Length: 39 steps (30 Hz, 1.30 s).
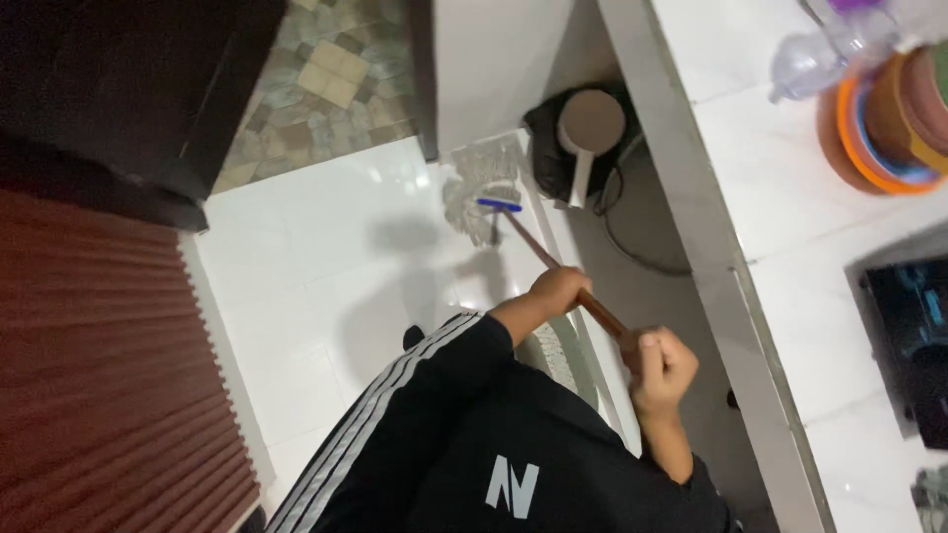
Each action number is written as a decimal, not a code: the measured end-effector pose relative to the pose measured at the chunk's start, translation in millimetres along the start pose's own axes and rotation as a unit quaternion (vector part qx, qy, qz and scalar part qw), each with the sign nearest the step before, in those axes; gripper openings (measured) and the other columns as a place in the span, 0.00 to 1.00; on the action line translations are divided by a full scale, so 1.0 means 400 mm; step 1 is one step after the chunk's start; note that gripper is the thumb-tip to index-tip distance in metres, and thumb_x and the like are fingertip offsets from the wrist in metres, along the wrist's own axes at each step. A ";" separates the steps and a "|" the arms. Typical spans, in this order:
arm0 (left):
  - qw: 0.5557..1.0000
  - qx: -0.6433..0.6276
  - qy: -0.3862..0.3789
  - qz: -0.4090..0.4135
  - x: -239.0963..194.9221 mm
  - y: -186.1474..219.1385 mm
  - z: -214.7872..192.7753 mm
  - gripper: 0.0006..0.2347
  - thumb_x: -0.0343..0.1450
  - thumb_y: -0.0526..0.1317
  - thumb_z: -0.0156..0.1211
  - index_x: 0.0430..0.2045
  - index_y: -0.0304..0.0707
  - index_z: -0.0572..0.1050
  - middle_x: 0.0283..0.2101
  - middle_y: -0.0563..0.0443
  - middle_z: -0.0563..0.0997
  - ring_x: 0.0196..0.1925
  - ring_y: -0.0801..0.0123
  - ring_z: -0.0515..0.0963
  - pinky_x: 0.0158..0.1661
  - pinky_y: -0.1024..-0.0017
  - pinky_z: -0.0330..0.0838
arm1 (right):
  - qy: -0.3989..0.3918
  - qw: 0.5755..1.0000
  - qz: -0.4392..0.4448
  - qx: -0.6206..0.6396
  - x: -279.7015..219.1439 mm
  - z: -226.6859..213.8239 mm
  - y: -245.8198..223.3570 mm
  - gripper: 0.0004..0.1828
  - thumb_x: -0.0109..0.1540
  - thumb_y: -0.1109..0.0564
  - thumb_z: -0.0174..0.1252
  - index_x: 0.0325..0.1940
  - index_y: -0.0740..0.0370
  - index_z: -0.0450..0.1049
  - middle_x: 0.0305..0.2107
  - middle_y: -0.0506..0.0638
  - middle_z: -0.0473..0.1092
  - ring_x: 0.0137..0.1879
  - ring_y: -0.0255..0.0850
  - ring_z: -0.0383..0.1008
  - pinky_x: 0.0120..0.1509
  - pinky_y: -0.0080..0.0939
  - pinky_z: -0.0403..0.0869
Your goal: Mopping the white tile floor in a room containing a kitchenette.
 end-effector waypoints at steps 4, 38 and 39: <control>0.998 -0.012 -0.022 -0.060 -0.104 -0.018 -0.082 0.02 0.62 0.34 0.64 0.23 0.40 0.77 0.34 0.43 0.80 0.41 0.48 0.80 0.41 0.54 0.73 | -0.049 0.987 0.005 0.155 0.025 0.052 -0.067 0.21 0.72 0.57 0.48 0.24 0.66 0.64 0.17 0.48 0.62 0.21 0.35 0.59 0.28 0.38 0.64; 0.938 -0.003 0.259 -0.231 -0.400 -0.572 -0.492 0.08 0.69 0.42 0.63 0.22 0.38 0.75 0.35 0.41 0.78 0.39 0.48 0.78 0.44 0.56 0.73 | -0.262 0.959 -0.068 0.085 0.080 0.753 -0.154 0.20 0.71 0.59 0.47 0.24 0.66 0.64 0.22 0.49 0.66 0.27 0.35 0.64 0.33 0.36 0.66; 0.938 -0.004 0.259 -0.229 -0.395 -0.538 -0.507 0.08 0.69 0.42 0.63 0.22 0.38 0.75 0.35 0.41 0.78 0.39 0.48 0.78 0.44 0.56 0.73 | -0.261 0.959 -0.069 0.083 0.070 0.745 -0.156 0.20 0.71 0.59 0.47 0.24 0.66 0.64 0.22 0.49 0.66 0.27 0.35 0.64 0.33 0.36 0.66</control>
Point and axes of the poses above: each hand's wrist, its own x-axis towards the middle knuckle, its own z-axis out of the palm, y = z × x, the point moved 9 cm from there along x, towards the middle knuckle
